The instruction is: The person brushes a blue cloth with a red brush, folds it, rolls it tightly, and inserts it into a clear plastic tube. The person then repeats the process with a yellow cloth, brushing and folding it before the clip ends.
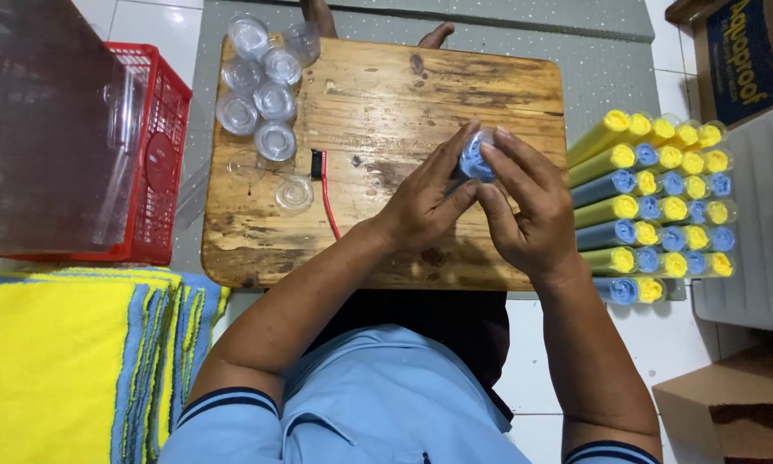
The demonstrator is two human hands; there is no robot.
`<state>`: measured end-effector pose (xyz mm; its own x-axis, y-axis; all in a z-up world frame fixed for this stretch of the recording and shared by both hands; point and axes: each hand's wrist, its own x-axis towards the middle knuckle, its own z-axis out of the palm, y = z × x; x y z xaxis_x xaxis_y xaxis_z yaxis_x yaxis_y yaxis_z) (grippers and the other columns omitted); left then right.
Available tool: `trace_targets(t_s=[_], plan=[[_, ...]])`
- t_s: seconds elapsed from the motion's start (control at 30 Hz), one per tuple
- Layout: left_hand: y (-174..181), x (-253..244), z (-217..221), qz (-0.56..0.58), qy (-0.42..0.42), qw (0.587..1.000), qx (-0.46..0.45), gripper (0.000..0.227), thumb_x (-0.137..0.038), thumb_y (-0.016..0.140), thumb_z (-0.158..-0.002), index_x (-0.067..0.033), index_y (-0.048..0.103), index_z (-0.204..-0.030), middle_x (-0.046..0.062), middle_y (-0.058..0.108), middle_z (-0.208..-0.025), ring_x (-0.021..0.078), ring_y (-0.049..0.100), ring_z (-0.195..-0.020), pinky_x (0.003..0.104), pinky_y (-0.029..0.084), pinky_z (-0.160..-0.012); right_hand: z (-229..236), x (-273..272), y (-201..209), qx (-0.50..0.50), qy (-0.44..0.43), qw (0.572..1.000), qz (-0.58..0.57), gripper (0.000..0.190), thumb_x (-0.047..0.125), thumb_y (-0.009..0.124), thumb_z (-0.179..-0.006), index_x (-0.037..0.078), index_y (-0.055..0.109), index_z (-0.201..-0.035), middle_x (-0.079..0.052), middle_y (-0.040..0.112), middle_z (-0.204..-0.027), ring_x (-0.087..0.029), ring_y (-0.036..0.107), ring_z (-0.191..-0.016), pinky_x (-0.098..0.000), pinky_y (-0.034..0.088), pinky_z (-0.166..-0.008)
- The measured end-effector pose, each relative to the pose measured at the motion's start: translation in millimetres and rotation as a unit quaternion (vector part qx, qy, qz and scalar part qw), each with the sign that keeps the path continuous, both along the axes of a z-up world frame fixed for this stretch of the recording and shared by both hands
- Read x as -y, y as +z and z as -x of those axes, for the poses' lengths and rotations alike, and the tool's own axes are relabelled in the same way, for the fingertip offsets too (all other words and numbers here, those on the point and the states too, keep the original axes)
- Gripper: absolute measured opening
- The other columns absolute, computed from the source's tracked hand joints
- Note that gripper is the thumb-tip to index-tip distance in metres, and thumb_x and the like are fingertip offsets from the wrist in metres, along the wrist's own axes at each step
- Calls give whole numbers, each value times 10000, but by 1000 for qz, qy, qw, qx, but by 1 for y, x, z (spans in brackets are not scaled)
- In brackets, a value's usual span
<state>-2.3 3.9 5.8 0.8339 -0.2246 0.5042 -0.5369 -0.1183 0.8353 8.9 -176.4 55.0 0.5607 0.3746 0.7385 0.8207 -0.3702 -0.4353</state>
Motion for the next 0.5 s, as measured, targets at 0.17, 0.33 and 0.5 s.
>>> trace_targets(t_s=[0.17, 0.33, 0.5], plan=[[2, -4, -3, 43, -49, 997, -42, 572, -332, 449, -1149, -141, 282, -1662, 213, 419, -1621, 384, 409, -1514, 532, 342, -1253, -4, 5, 0, 4, -4, 999, 47, 356, 161, 680, -1024, 52, 703, -1363, -240, 665, -1321, -458, 646, -1202, -537, 490, -1036], [-1, -7, -6, 67, -61, 995, -48, 533, -296, 452, -1156, -150, 326, -1653, 165, 471, -1593, 326, 418, -1515, 495, 332, -1265, -8, 8, 3, 50, -20, 995, 87, 368, 144, 749, -975, 99, 733, -1340, -204, 686, -1308, -414, 666, -1180, -523, 484, -1050], [-2, -11, -7, 61, -75, 994, -57, 534, -290, 473, -1152, -159, 337, -1652, 145, 453, -1618, 313, 414, -1518, 496, 319, -1266, -9, 12, 4, 77, -47, 987, 133, 392, 160, 786, -952, 151, 749, -1342, -185, 707, -1292, -403, 680, -1162, -552, 460, -1065]])
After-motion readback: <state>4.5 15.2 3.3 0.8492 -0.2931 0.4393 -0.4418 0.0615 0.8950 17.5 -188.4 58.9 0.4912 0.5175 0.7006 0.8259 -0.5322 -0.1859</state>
